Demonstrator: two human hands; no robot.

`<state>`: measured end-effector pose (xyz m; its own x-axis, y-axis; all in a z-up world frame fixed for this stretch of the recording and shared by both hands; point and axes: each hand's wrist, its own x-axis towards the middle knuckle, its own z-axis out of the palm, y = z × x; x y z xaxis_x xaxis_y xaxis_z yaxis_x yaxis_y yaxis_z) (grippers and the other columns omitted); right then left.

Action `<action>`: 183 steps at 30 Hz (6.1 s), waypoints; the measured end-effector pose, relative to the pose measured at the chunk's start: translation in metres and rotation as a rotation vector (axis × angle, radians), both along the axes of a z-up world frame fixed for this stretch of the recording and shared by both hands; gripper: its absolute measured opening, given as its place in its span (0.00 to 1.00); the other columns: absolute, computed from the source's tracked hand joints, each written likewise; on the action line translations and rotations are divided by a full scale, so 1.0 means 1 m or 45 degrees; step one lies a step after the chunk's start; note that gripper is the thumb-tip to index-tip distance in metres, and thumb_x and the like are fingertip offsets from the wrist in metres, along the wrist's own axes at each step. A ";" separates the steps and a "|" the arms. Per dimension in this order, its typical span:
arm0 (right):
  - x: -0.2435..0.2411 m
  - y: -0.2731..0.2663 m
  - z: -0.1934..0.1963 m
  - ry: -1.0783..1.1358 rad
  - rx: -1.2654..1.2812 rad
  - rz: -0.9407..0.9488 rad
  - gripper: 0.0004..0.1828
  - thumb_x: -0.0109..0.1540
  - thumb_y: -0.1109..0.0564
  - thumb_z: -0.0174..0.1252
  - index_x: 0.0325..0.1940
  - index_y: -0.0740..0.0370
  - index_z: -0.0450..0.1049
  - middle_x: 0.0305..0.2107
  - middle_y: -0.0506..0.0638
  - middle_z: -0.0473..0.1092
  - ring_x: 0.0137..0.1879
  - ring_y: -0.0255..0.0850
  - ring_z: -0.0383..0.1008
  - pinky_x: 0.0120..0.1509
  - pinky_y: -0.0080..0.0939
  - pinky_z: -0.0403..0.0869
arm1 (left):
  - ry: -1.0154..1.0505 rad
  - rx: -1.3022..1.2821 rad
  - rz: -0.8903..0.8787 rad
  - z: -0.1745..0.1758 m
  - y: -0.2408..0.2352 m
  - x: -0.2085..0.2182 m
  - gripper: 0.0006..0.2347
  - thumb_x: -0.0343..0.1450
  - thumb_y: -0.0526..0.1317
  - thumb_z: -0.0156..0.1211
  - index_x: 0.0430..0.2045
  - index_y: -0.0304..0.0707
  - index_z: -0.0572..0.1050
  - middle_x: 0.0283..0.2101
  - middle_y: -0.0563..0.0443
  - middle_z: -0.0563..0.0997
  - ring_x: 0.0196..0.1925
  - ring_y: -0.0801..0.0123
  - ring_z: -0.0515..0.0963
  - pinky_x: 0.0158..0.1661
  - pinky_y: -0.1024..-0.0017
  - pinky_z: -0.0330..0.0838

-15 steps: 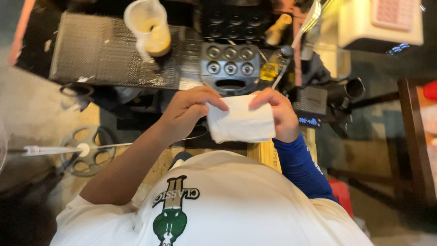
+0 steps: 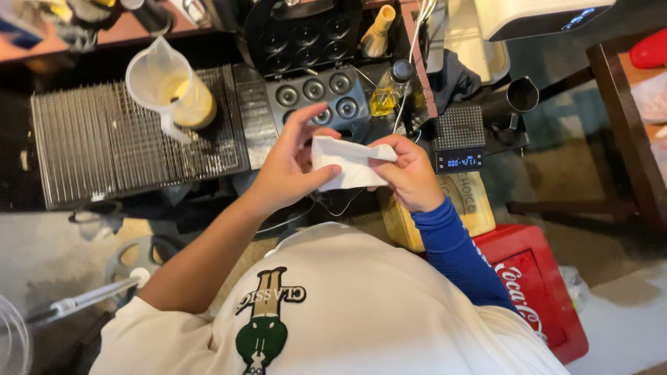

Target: The person wipes a takoyaki pan with a tissue, then pours oil into a batter container and stirs the mixture. They then pour the batter into the pan's molds using a ladle and close the pan.

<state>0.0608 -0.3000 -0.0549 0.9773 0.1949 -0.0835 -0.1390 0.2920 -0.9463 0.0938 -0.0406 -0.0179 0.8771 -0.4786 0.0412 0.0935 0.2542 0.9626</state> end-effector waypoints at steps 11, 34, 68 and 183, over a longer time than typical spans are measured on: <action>0.017 0.019 -0.024 0.371 0.289 -0.238 0.14 0.63 0.60 0.44 0.43 0.70 0.75 0.43 0.60 0.76 0.49 0.45 0.79 0.56 0.43 0.78 | -0.030 0.010 -0.292 -0.104 0.013 0.075 0.05 0.73 0.31 0.58 0.39 0.32 0.79 0.56 0.44 0.79 0.53 0.76 0.78 0.53 0.76 0.73; 0.058 -0.037 -0.002 -1.283 -1.456 -0.110 0.23 0.56 0.60 0.69 0.53 0.75 0.73 0.50 0.65 0.74 0.57 0.57 0.76 0.61 0.53 0.75 | 1.012 0.136 -0.298 -0.102 -0.111 0.106 0.13 0.73 0.43 0.47 0.37 0.35 0.79 0.34 0.51 0.85 0.34 0.70 0.85 0.36 0.69 0.80; 0.138 -0.073 0.038 -0.451 -0.415 -0.017 0.06 0.71 0.61 0.52 0.48 0.68 0.69 0.36 0.50 0.74 0.36 0.31 0.75 0.37 0.32 0.74 | -0.820 0.467 0.178 -0.052 -0.174 0.111 0.18 0.57 0.43 0.72 0.37 0.39 0.76 0.32 0.48 0.82 0.36 0.58 0.84 0.40 0.65 0.78; 0.105 0.031 -0.006 -0.417 -0.798 -0.357 0.22 0.74 0.61 0.49 0.74 0.60 0.67 0.49 0.49 0.76 0.38 0.30 0.70 0.42 0.33 0.76 | -0.811 1.438 -0.354 0.017 -0.042 0.172 0.25 0.52 0.53 0.73 0.31 0.30 0.79 0.30 0.36 0.82 0.33 0.47 0.82 0.37 0.58 0.76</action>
